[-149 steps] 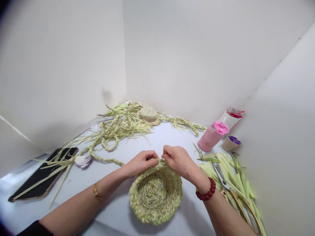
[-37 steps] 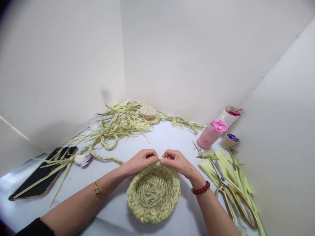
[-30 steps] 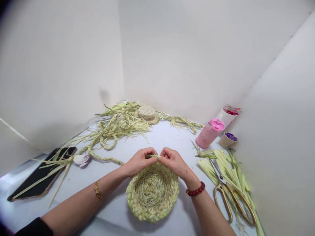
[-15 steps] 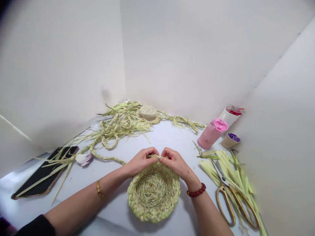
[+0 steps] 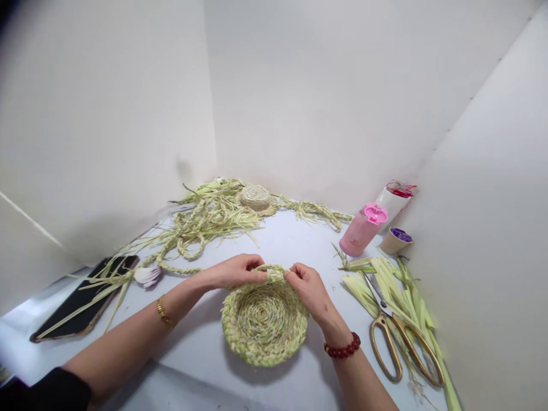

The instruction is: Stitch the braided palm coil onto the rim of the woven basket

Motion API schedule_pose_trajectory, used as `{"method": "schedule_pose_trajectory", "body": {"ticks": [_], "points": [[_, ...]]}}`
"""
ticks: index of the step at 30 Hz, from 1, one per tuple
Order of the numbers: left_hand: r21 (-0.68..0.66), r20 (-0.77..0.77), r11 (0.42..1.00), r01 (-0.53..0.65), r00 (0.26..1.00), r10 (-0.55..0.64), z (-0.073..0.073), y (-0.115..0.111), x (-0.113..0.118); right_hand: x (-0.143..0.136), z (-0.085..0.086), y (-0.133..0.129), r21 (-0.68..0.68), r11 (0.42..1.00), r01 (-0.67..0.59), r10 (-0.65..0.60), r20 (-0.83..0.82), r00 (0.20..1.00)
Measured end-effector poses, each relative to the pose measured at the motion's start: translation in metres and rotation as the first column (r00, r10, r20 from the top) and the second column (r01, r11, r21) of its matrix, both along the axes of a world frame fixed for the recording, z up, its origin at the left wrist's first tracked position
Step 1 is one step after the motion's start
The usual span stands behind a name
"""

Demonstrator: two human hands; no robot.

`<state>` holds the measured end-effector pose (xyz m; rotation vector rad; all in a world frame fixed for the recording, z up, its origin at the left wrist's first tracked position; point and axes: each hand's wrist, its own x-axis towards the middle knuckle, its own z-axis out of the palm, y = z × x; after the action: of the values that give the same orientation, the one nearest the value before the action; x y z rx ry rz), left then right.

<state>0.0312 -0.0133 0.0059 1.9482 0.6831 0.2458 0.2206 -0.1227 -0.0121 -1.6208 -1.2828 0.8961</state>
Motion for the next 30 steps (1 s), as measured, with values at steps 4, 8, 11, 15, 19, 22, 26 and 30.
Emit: {"method": "schedule_pose_trajectory", "body": {"ticks": [4,8,11,15,19,22,26,30], "points": [[0.093,-0.068,0.99,0.108,0.993,-0.102,0.012,0.005,0.0,0.001,0.007,-0.008,-0.022,0.999,-0.026,0.027,0.031,0.999],[0.13,-0.03,0.982,0.138,0.99,-0.135,0.017,0.006,0.01,0.008,0.018,-0.003,-0.05,0.989,-0.142,0.146,0.088,0.985],[0.107,0.021,0.987,0.115,0.993,-0.118,0.013,0.003,0.014,0.011,0.018,0.003,-0.039,0.986,-0.163,0.163,0.008,0.987],[0.02,0.087,0.998,0.06,0.994,-0.062,0.007,-0.006,0.015,0.012,0.008,0.006,-0.071,0.981,-0.183,0.163,-0.218,0.962],[0.043,0.129,0.999,-0.019,0.992,0.013,0.008,-0.012,0.018,0.013,0.001,0.006,-0.093,0.974,-0.206,0.172,-0.288,0.942],[0.103,0.134,0.993,-0.053,0.99,0.039,0.01,-0.009,0.019,0.012,0.001,0.007,-0.086,0.973,-0.215,0.185,-0.266,0.946],[0.049,0.101,0.998,-0.04,0.994,0.035,0.011,-0.004,0.017,0.009,0.002,0.008,-0.074,0.972,-0.223,0.202,-0.216,0.955],[-0.101,0.046,0.995,-0.005,0.999,0.01,0.009,0.0,0.012,0.009,0.002,0.009,-0.082,0.977,-0.199,0.186,-0.149,0.971]]}}
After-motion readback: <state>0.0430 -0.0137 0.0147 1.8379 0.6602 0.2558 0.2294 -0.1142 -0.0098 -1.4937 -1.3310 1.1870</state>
